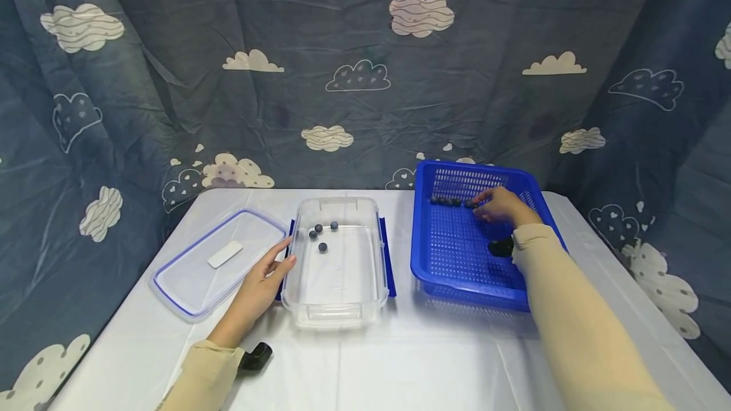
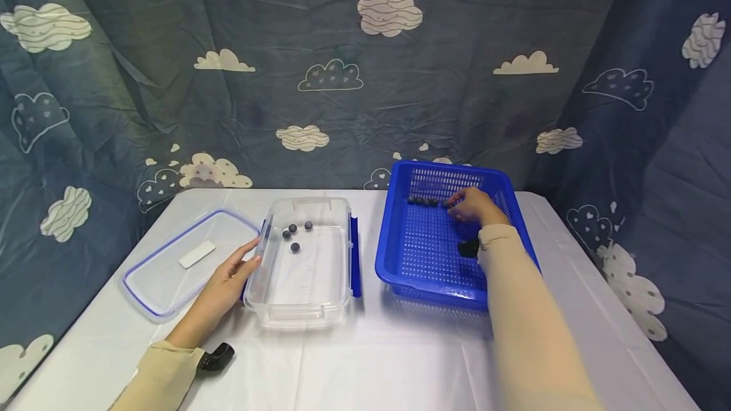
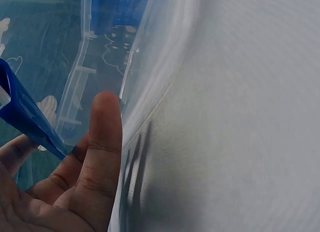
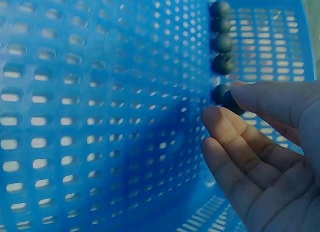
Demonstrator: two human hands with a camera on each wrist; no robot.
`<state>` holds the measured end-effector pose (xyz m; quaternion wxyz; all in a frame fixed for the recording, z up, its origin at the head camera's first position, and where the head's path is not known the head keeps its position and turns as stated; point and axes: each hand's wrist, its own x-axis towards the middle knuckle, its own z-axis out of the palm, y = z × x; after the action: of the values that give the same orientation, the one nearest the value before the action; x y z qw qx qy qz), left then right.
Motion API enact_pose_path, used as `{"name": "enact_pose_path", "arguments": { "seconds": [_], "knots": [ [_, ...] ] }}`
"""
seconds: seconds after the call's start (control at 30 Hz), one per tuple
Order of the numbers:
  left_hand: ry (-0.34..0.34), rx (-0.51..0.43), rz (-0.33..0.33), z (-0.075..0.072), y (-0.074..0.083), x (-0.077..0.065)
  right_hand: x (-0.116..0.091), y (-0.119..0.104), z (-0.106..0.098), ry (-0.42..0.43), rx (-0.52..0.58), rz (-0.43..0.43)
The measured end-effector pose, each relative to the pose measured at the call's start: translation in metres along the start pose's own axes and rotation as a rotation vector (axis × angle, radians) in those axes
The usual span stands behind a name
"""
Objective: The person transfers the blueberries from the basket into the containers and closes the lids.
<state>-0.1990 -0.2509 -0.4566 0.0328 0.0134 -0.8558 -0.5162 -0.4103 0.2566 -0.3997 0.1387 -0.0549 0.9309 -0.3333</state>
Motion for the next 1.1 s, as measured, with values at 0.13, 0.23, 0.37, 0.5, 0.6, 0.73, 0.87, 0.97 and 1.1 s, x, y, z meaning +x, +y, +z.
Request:
{"name": "enact_pose_path", "arguments": {
  "seconds": [0.13,0.23,0.37,0.5,0.6,0.73,0.87,0.97,1.1],
  "knots": [
    [0.004,0.004,-0.007,0.000,0.001,-0.002,-0.001,-0.007,0.000,0.007,0.037,-0.032],
    [0.003,-0.003,-0.005,0.001,0.000,-0.002,-0.004,-0.009,0.000,0.007,0.094,-0.033],
    [0.003,-0.011,-0.001,0.003,0.000,-0.001,-0.008,-0.014,-0.001,0.009,0.142,-0.030],
    [0.008,-0.012,-0.006,0.003,-0.001,-0.001,-0.011,-0.020,0.000,0.019,0.133,-0.039],
    [0.008,-0.008,-0.006,0.002,-0.002,-0.002,-0.012,-0.025,0.000,0.026,0.131,-0.052],
    [0.005,-0.004,-0.007,0.001,-0.002,-0.003,-0.015,-0.032,0.001,0.026,0.140,-0.062],
    [0.000,-0.005,-0.001,0.001,-0.002,-0.002,-0.018,-0.037,0.000,0.024,0.146,-0.066],
    [-0.001,-0.003,0.007,0.000,-0.002,-0.001,-0.019,-0.042,0.000,0.028,0.151,-0.082],
    [0.003,0.002,0.016,0.000,-0.002,0.000,-0.021,-0.048,0.000,0.034,0.159,-0.101]
  ]
}}
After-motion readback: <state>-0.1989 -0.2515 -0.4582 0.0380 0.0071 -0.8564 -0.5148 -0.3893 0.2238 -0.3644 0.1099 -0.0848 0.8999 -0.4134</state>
